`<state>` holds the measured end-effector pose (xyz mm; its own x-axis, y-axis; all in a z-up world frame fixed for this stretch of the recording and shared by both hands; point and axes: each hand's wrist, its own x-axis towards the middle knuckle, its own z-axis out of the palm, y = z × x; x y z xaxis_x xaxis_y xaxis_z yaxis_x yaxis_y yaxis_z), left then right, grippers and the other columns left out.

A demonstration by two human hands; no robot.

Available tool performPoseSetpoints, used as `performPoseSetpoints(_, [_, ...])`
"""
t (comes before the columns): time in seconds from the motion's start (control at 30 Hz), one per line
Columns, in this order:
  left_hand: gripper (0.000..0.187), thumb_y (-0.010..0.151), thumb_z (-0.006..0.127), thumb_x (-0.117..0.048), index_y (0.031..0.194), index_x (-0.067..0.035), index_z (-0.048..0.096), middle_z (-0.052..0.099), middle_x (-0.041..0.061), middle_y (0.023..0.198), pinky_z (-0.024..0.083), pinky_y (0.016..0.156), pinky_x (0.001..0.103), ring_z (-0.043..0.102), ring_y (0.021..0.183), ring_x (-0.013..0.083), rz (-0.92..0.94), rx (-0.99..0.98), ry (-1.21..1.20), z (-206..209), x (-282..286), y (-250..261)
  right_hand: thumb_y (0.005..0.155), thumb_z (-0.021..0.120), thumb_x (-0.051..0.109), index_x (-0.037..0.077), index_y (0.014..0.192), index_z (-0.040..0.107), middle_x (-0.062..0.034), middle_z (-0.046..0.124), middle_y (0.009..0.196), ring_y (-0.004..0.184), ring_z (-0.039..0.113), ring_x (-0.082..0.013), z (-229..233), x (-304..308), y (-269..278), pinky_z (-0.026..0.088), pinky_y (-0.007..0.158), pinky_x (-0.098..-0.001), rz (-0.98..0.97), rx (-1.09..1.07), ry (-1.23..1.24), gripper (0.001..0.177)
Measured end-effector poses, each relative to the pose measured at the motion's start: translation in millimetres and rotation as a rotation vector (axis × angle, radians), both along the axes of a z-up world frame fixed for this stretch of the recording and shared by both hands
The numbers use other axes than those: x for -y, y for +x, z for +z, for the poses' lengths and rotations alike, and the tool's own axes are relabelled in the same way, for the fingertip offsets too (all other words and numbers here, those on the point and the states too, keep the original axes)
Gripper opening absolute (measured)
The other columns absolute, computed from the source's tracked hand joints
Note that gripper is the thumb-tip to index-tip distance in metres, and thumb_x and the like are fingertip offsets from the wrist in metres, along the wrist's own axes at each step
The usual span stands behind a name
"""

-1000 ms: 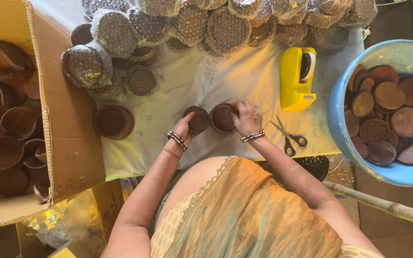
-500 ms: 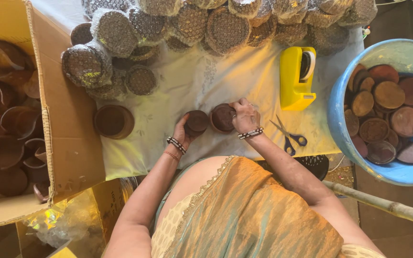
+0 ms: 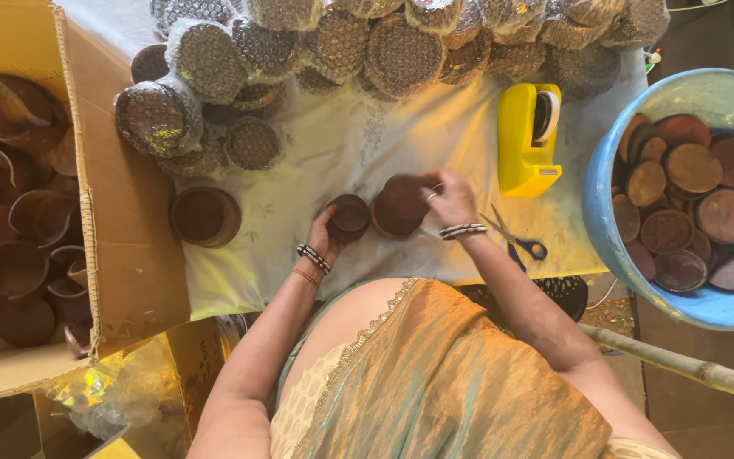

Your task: The person packages small clay pottery bowls by wrapping them in bubble wrap, using tape to secure the packaging, and placing them onto a workspace next to already wrapped items.

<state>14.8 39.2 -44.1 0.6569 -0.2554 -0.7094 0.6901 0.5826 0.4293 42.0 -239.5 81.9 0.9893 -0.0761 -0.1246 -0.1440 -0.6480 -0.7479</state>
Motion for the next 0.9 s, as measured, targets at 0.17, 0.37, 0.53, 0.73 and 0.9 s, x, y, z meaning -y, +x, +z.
performPoseSetpoints(0.17, [0.052, 0.098, 0.056, -0.038, 0.14, -0.007, 0.056, 0.067, 0.011, 0.135, 0.059, 0.099, 0.046, 0.066, 0.123, 0.0254, 0.035, 0.071, -0.009, 12.0, -2.4, 5.9, 0.087, 0.077, 0.006, 0.003, 0.114, 0.069, -0.008, 0.074, 0.099, 0.085, 0.071, -0.0152, -42.2, 53.7, 10.6, 0.06, 0.074, -0.0308, -0.289, 0.008, 0.357, 0.028])
performPoseSetpoints(0.37, [0.046, 0.094, 0.069, -0.031, 0.133, -0.007, 0.061, 0.07, 0.01, 0.125, 0.062, 0.091, 0.041, 0.069, 0.113, 0.0239, 0.032, 0.244, 0.14, 47.6, 9.7, 18.0, 0.083, 0.077, 0.004, 0.002, 0.113, 0.067, -0.0102, 0.07, 0.105, 0.088, 0.07, -0.02, -50.8, 72.4, 3.5, 0.06, 0.075, -0.0361, -0.521, 0.013, 0.436, 0.032])
performPoseSetpoints(0.53, [0.042, 0.095, 0.072, -0.028, 0.129, -0.006, 0.065, 0.072, 0.009, 0.119, 0.063, 0.087, 0.038, 0.07, 0.108, 0.0211, -0.002, 0.322, 0.152, 67.5, 29.3, 17.5, 0.081, 0.082, 0.01, 0.002, 0.112, 0.07, -0.0175, 0.068, 0.111, 0.1, 0.067, -0.0334, -11.9, 38.0, -13.6, 0.054, 0.087, -0.0425, -0.333, 0.342, -0.22, 0.034])
performPoseSetpoints(0.73, [0.042, 0.094, 0.07, -0.022, 0.133, -0.006, 0.063, 0.07, 0.007, 0.121, 0.06, 0.087, 0.034, 0.067, 0.111, 0.0191, -0.13, 0.404, 0.097, 84.6, 46.7, 16.2, 0.096, 0.071, 0.022, 0.001, 0.122, 0.067, -0.0105, 0.074, 0.111, 0.102, 0.07, -0.0169, 12.4, -18.8, -32.2, 0.056, 0.091, -0.0319, 0.07, -0.011, 0.348, 0.033])
performPoseSetpoints(0.9, [0.05, 0.087, 0.077, -0.011, 0.134, -0.008, 0.06, 0.07, 0.006, 0.121, 0.059, 0.093, 0.034, 0.067, 0.111, 0.0178, -0.221, 0.488, 0.154, 110.2, 54.7, 11.4, 0.095, 0.069, 0.015, -0.001, 0.124, 0.065, -0.0061, 0.074, 0.105, 0.096, 0.069, -0.0096, 27.2, -14.4, -41.2, 0.057, 0.086, -0.0278, 0.121, -0.157, 0.569, 0.034])
